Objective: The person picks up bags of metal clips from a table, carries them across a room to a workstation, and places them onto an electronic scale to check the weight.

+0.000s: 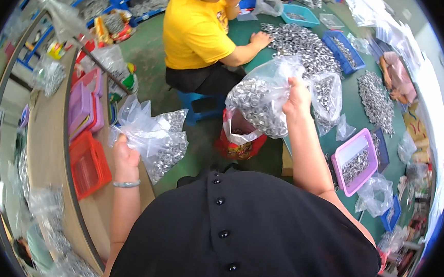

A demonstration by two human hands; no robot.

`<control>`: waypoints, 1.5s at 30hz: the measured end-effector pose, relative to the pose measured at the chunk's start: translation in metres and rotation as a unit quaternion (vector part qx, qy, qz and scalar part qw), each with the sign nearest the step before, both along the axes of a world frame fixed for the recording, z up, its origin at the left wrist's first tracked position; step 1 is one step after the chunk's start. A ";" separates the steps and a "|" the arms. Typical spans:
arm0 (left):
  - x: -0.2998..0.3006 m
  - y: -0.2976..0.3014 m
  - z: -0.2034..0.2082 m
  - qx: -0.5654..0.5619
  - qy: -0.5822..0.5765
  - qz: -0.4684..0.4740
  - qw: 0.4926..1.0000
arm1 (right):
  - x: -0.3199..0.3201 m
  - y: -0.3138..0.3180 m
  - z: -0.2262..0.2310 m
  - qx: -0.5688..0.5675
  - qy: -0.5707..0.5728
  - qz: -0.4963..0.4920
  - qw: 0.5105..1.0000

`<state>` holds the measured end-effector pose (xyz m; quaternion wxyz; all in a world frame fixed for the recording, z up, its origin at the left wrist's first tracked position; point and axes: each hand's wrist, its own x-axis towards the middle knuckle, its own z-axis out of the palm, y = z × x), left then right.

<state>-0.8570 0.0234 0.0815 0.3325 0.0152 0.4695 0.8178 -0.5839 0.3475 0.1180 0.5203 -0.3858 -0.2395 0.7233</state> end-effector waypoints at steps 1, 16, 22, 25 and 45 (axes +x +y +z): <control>-0.011 0.009 0.004 -0.005 -0.012 -0.009 1.000 | -0.008 0.001 0.003 -0.004 0.007 -0.029 1.000; -0.075 0.042 -0.025 -0.028 -0.070 -0.011 0.997 | -0.040 0.054 0.009 0.107 -0.230 0.122 0.960; -0.074 0.021 -0.048 -0.069 -0.087 0.029 0.993 | -0.043 0.051 0.012 0.182 -0.310 0.225 0.906; -0.068 0.008 -0.055 -0.078 -0.088 0.035 0.992 | -0.039 0.055 0.009 0.213 -0.305 0.283 0.884; -0.051 -0.018 -0.061 -0.206 0.270 -0.108 0.934 | 0.026 -0.031 0.006 0.230 -0.330 0.236 0.884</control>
